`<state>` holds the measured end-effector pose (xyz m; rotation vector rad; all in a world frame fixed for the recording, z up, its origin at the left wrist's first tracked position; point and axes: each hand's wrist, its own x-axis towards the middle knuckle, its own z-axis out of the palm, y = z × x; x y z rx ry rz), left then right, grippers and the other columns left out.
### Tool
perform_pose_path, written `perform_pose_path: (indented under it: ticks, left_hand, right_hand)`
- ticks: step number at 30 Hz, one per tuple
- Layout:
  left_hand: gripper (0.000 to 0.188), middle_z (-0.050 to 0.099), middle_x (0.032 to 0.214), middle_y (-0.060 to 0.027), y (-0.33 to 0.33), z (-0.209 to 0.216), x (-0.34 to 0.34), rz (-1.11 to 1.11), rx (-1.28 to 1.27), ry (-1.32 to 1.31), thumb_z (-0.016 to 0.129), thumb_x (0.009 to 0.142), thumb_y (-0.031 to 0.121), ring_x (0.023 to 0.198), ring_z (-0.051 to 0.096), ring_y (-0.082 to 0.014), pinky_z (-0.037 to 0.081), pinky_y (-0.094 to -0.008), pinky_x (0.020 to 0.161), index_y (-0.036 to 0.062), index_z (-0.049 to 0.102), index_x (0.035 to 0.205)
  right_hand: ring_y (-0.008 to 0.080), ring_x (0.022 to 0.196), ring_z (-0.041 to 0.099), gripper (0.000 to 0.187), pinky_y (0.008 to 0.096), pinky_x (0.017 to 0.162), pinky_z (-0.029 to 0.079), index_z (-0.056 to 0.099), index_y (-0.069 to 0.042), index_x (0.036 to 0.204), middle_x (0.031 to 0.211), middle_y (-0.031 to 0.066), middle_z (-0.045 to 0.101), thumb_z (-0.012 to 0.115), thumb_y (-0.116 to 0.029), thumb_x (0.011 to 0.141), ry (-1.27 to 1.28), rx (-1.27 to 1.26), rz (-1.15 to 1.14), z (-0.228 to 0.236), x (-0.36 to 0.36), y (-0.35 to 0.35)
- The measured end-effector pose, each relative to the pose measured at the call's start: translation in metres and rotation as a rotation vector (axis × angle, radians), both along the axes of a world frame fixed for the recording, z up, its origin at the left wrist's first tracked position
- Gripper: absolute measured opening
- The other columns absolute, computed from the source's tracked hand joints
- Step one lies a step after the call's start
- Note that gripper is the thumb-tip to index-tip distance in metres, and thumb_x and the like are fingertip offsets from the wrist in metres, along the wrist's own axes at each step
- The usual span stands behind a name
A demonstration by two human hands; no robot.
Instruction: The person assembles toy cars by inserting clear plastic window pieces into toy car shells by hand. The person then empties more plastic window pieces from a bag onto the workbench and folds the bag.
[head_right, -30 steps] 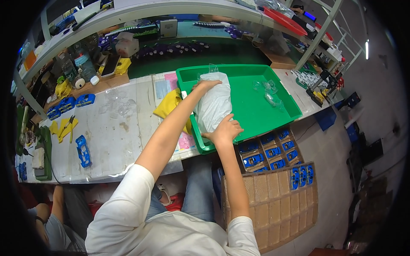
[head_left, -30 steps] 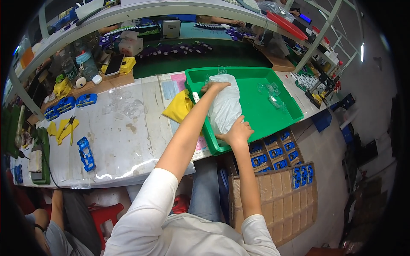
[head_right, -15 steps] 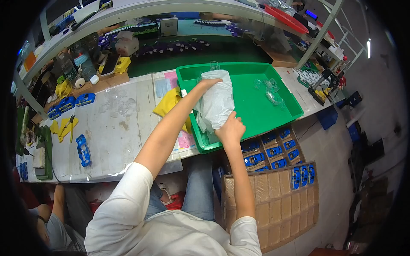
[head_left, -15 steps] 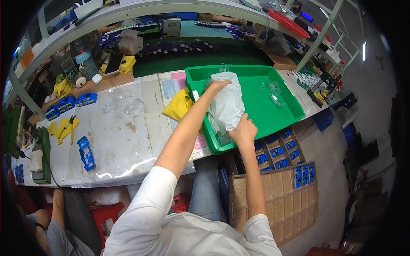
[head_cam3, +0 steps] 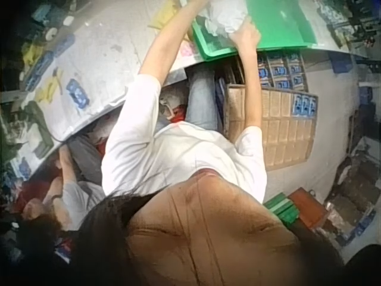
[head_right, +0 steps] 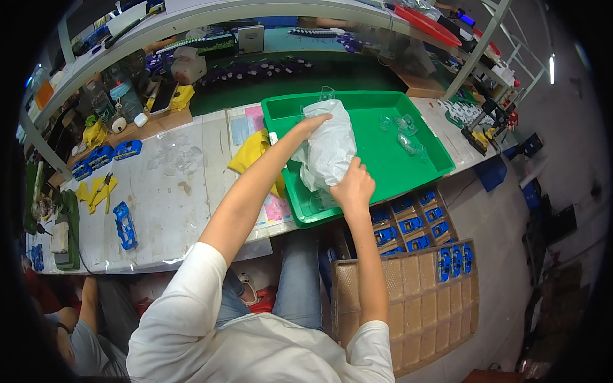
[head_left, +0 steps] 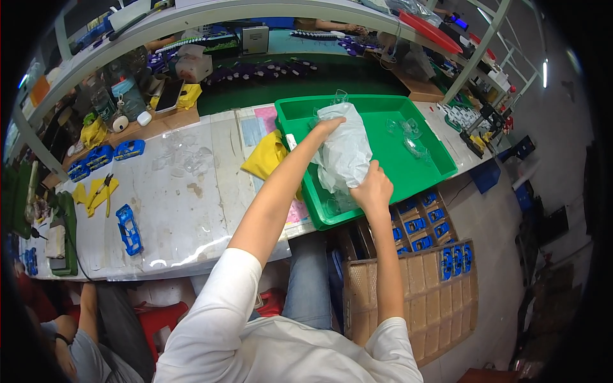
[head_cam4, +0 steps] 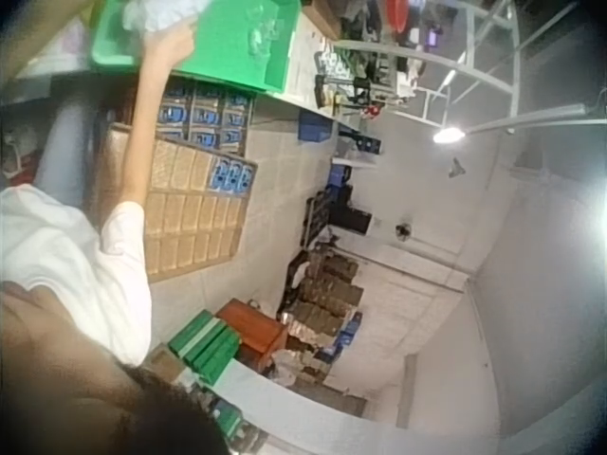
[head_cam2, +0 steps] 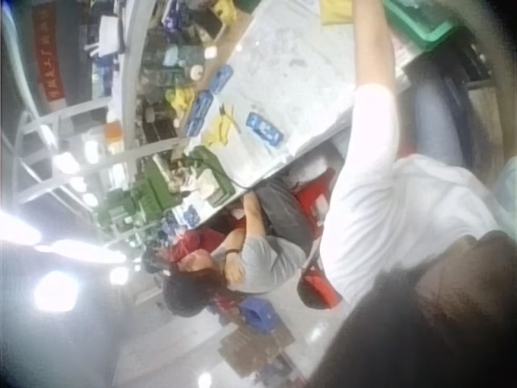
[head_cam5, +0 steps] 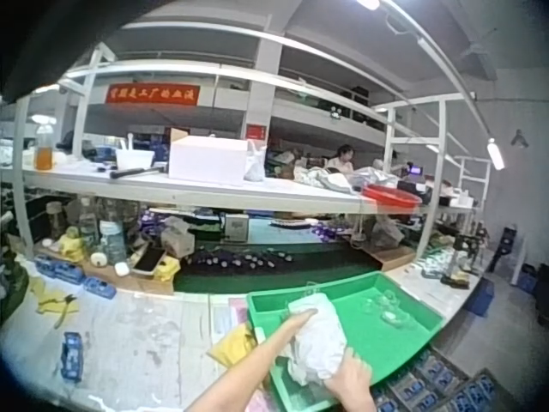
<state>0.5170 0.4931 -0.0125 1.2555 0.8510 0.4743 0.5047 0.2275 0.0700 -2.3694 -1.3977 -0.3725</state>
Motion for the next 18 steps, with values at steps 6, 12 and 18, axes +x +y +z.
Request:
perform_pose_path:
  ticks: [6, 12, 18]
  left_hand:
    - [0.065, 0.052, 0.117, -0.0157, -0.014, -0.006, 0.024, 0.061, -0.041, -0.052, 0.064, 0.074, 0.039, 0.104, 0.052, -0.027, 0.044, -0.0396, 0.087, 0.0007, 0.044, 0.123]
    - [0.067, 0.053, 0.114, -0.0164, 0.014, -0.027, 0.041, 0.235, -0.033, 0.009, 0.066, 0.073, 0.036, 0.099, 0.055, -0.0271, 0.046, -0.04, 0.083, -0.0026, 0.042, 0.122]
    - [0.084, 0.041, 0.125, -0.0191, 0.03, -0.034, 0.044, 0.247, -0.064, -0.04, 0.068, 0.066, 0.042, 0.111, 0.045, -0.0288, 0.04, -0.0375, 0.091, -0.0075, 0.036, 0.125]
  right_hand:
    - [0.0383, 0.074, 0.059, 0.046, 0.045, 0.064, 0.048, 0.044, 0.0, 0.09, 0.083, 0.02, 0.059, 0.068, -0.027, 0.062, 0.023, -0.018, -0.04, 0.002, 0.019, -0.01]
    - [0.0366, 0.073, 0.06, 0.045, 0.0433, 0.063, 0.05, 0.043, 0.0, 0.091, 0.082, 0.0199, 0.058, 0.068, -0.019, 0.058, -0.017, 0.011, 0.04, 0.008, 0.03, -0.006]
    - [0.0381, 0.079, 0.058, 0.045, 0.0445, 0.065, 0.048, 0.047, 0.0, 0.094, 0.087, 0.0204, 0.06, 0.067, -0.024, 0.062, 0.007, 0.004, 0.058, 0.018, 0.04, -0.007]
